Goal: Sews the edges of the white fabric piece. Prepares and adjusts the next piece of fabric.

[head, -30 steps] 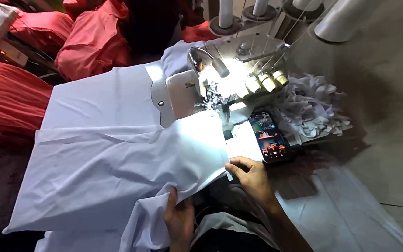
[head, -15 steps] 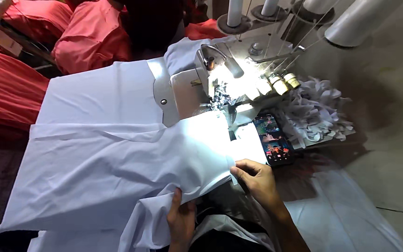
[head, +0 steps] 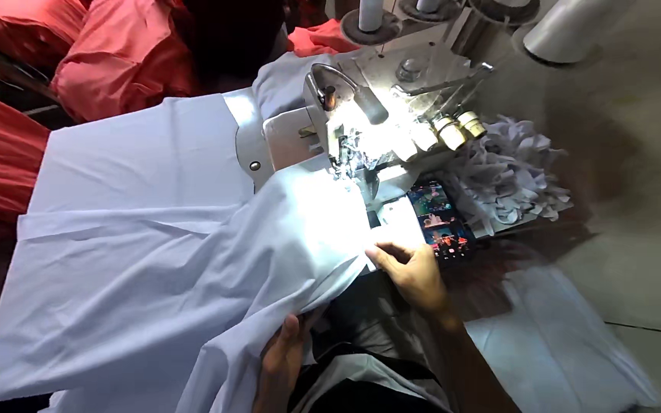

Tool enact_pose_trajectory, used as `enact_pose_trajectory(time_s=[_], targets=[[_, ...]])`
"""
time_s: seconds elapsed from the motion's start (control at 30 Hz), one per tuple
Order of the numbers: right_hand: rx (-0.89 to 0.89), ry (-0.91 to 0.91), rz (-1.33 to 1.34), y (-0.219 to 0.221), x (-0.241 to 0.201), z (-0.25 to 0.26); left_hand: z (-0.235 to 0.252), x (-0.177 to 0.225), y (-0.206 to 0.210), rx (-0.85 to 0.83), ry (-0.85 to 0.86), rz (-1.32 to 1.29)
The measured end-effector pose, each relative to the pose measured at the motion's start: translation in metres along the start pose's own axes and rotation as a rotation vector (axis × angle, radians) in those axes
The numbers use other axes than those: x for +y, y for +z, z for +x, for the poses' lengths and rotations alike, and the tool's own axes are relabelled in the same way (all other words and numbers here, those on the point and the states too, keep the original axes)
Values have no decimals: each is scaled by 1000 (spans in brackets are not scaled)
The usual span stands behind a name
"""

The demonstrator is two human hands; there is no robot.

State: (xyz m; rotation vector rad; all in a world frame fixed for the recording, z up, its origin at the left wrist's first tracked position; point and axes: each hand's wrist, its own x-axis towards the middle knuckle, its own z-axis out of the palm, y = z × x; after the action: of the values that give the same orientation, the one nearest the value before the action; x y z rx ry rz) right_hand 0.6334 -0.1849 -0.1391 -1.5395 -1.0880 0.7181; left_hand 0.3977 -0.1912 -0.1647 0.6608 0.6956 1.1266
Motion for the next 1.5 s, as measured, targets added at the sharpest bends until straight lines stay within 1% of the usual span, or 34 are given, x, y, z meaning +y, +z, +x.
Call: enact_pose_trajectory(time_s=[0.1, 0.2, 0.27, 0.4, 0.47, 0.53, 0.57, 0.6, 0.63, 0.67, 0.7, 0.73, 0.77, 0.8, 0.83, 0.87, 0.9, 0.93, 0.97, 1.0, 1.07, 1.13, 1.2, 1.27, 1.37, 1.4, 1.5], targets=[[-4, -74, 0, 4, -3, 21, 22, 14, -3, -106, -36, 115], [24, -100, -34, 7, -7, 37, 46, 25, -4, -228, -90, 186], [43, -117, -47, 9, -9, 43, 59, 31, -7, -333, -144, 224], [26, -128, -32, 10, -12, 48, 81, 42, -9, -478, -245, 250], [20, -120, -29, 10, -12, 49, 91, 50, -11, -604, -313, 249], [4, -123, -5, 10, -11, 49, 101, 59, -11, -785, -367, 171], [-7, -117, 18, 10, -11, 48, 106, 63, -9, -865, -358, 115], [-17, -109, 34, 9, -10, 46, 108, 68, -6, -911, -321, 61], [-23, -101, 44, 8, -9, 44, 109, 73, -1, -912, -235, 33], [-29, -98, 54, 6, -8, 42, 109, 80, 6, -854, -104, 14], [-36, -96, 63, 5, -5, 39, 112, 89, 15, -758, 50, 35], [-40, -95, 72, 3, -3, 35, 117, 98, 22, -632, 220, 127], [-41, -94, 82, 1, 0, 31, 127, 108, 27, -481, 389, 305], [-41, -90, 97, 0, 2, 27, 140, 116, 28, -330, 533, 546], [-41, -83, 110, -1, 3, 22, 157, 123, 25, -215, 626, 812], [-41, -67, 124, -1, 3, 17, 175, 130, 23, -126, 628, 1069], [-39, -46, 132, 0, 3, 11, 192, 134, 22, -64, 525, 1267], [-42, -18, 137, 2, 2, 5, 207, 134, 21, -35, 385, 1382], [-57, 3, 143, 3, 2, 0, 219, 131, 22, -23, 270, 1422], [-81, 12, 154, 4, 3, -5, 227, 129, 21, -47, 205, 1413], [-116, 4, 159, 6, 8, -11, 240, 129, 15, -103, 207, 1329], [-119, -12, 133, 8, 13, -17, 246, 134, 9, -82, 285, 1168], [-106, -35, 84, 10, 17, -21, 245, 143, 4, -13, 357, 1042], [-55, -78, -29, 12, 19, -23, 241, 153, -8, 3, 430, 947], [63, -179, -296, 21, 21, -23, 227, 160, -32, -67, 518, 799], [80, -202, -377, 24, 20, -21, 219, 160, -40, -57, 530, 763], [40, -223, -552, 37, 15, -16, 182, 158, -51, 167, 497, 661]])
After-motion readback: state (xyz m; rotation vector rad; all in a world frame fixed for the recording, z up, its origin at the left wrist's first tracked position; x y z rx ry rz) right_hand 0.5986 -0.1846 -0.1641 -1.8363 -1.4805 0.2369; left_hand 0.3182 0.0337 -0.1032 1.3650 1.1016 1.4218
